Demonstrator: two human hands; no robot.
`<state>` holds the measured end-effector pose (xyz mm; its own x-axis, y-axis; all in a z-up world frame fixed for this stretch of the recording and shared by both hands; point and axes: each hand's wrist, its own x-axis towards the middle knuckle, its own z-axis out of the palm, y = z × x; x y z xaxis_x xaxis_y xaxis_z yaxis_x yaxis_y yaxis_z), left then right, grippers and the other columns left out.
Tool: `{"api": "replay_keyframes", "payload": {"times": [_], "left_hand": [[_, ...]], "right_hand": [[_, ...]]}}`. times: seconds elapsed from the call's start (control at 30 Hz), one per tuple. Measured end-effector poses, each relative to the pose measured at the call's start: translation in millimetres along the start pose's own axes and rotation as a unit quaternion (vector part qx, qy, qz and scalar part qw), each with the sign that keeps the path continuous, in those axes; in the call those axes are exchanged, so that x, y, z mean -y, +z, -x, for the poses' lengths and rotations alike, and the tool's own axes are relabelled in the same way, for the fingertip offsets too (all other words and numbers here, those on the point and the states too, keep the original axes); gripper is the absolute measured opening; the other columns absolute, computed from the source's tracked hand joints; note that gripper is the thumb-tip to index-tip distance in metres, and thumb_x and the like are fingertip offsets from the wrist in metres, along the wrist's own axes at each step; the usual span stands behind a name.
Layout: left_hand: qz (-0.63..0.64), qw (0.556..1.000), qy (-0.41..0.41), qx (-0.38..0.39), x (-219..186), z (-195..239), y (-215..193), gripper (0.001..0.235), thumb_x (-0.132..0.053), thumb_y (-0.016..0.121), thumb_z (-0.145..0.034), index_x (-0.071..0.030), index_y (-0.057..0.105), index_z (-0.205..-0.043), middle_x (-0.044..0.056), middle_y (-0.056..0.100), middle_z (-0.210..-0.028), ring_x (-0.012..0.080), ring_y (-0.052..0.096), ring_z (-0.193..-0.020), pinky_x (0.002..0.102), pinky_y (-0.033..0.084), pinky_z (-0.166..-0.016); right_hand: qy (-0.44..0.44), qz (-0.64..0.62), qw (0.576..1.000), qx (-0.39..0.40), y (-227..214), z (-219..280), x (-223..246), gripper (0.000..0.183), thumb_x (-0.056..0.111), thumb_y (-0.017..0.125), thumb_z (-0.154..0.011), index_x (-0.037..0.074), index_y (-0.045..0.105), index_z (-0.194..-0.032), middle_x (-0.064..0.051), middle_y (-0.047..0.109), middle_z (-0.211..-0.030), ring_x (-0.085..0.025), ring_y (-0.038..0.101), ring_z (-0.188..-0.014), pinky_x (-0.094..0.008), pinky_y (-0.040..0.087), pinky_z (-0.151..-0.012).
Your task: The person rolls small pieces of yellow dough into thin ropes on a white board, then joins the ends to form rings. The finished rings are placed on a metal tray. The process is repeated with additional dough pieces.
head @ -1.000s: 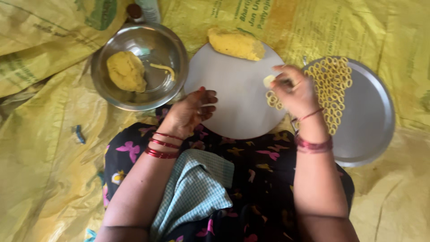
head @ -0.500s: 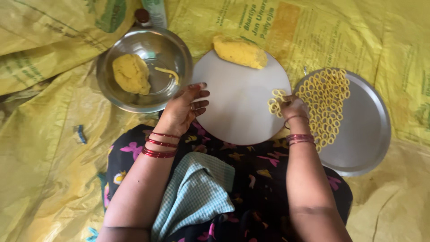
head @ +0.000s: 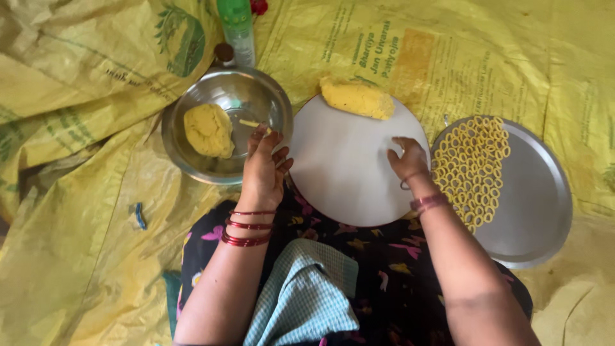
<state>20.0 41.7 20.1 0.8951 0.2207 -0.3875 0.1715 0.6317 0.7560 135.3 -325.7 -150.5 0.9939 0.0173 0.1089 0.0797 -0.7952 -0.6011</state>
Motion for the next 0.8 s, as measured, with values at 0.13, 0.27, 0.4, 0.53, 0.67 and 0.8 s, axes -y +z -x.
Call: {"api": "replay_keyframes", "payload": {"times": [0.13, 0.27, 0.4, 0.53, 0.67, 0.8], "left_hand": [[-0.013, 1.0, 0.005, -0.008, 5.5, -9.2, 5.4, 0.061, -0.028, 0.061, -0.093, -0.017, 0.042, -0.149, 0.003, 0.055, -0.121, 0.0166, 0.051, -0.095, 0.034, 0.048, -0.08], [-0.094, 0.995, 0.005, -0.025, 8.2, -15.0, 11.4, 0.063, -0.03, 0.058, -0.092, -0.015, 0.041, -0.15, 0.002, 0.055, -0.123, 0.0173, 0.052, -0.099, 0.036, 0.048, -0.082], [-0.149, 0.989, 0.016, -0.008, 5.2, -14.6, 18.7, 0.067, -0.033, 0.058, -0.09, -0.015, 0.038, -0.152, 0.004, 0.056, -0.123, 0.0193, 0.053, -0.107, 0.039, 0.048, -0.088], [-0.165, 0.986, 0.002, -0.005, 3.7, -15.8, 22.8, 0.068, -0.035, 0.057, -0.091, -0.014, 0.036, -0.151, 0.003, 0.057, -0.126, 0.0176, 0.053, -0.113, 0.039, 0.047, -0.091], [-0.17, 0.985, -0.004, 0.018, 11.2, -12.6, 23.7, 0.067, -0.035, 0.056, -0.092, -0.013, 0.039, -0.152, 0.003, 0.058, -0.125, 0.0167, 0.053, -0.113, 0.038, 0.046, -0.091], [-0.17, 0.985, 0.008, 0.024, 12.4, -11.8, 22.2, 0.065, -0.034, 0.056, -0.092, -0.013, 0.039, -0.151, 0.003, 0.059, -0.124, 0.0155, 0.053, -0.114, 0.038, 0.046, -0.091]], "right_hand": [[0.108, -0.087, 0.988, 0.074, 8.8, -66.1, -2.9, 0.088, 0.032, 0.085, -0.079, -0.001, 0.045, -0.151, -0.024, 0.05, -0.15, -0.034, 0.052, -0.136, -0.037, 0.043, -0.11], [-0.004, 0.037, 0.996, 0.076, 9.2, -117.5, 4.7, 0.115, 0.039, 0.098, -0.069, -0.011, 0.035, -0.151, -0.031, 0.044, -0.152, -0.038, 0.043, -0.142, -0.038, 0.036, -0.116], [0.011, 0.043, 0.988, 0.146, 9.5, -140.3, 30.5, 0.124, 0.039, 0.097, -0.062, -0.008, 0.029, -0.154, -0.027, 0.049, -0.148, -0.035, 0.05, -0.137, -0.037, 0.041, -0.111], [0.012, 0.112, 0.987, 0.116, 5.4, -135.6, 39.6, 0.103, 0.038, 0.095, -0.067, 0.0, 0.048, -0.149, -0.024, 0.063, -0.135, -0.033, 0.061, -0.125, -0.038, 0.048, -0.106], [-0.021, 0.056, 0.997, 0.042, -1.4, -122.7, 23.7, 0.065, 0.032, 0.092, -0.071, 0.009, 0.072, -0.128, -0.017, 0.076, -0.109, -0.03, 0.073, -0.099, -0.038, 0.057, -0.092], [-0.047, 0.022, 0.999, 0.01, 1.2, -127.5, 11.2, 0.048, 0.028, 0.091, -0.074, 0.009, 0.078, -0.116, -0.016, 0.077, -0.098, -0.027, 0.074, -0.087, -0.037, 0.058, -0.085]]}}
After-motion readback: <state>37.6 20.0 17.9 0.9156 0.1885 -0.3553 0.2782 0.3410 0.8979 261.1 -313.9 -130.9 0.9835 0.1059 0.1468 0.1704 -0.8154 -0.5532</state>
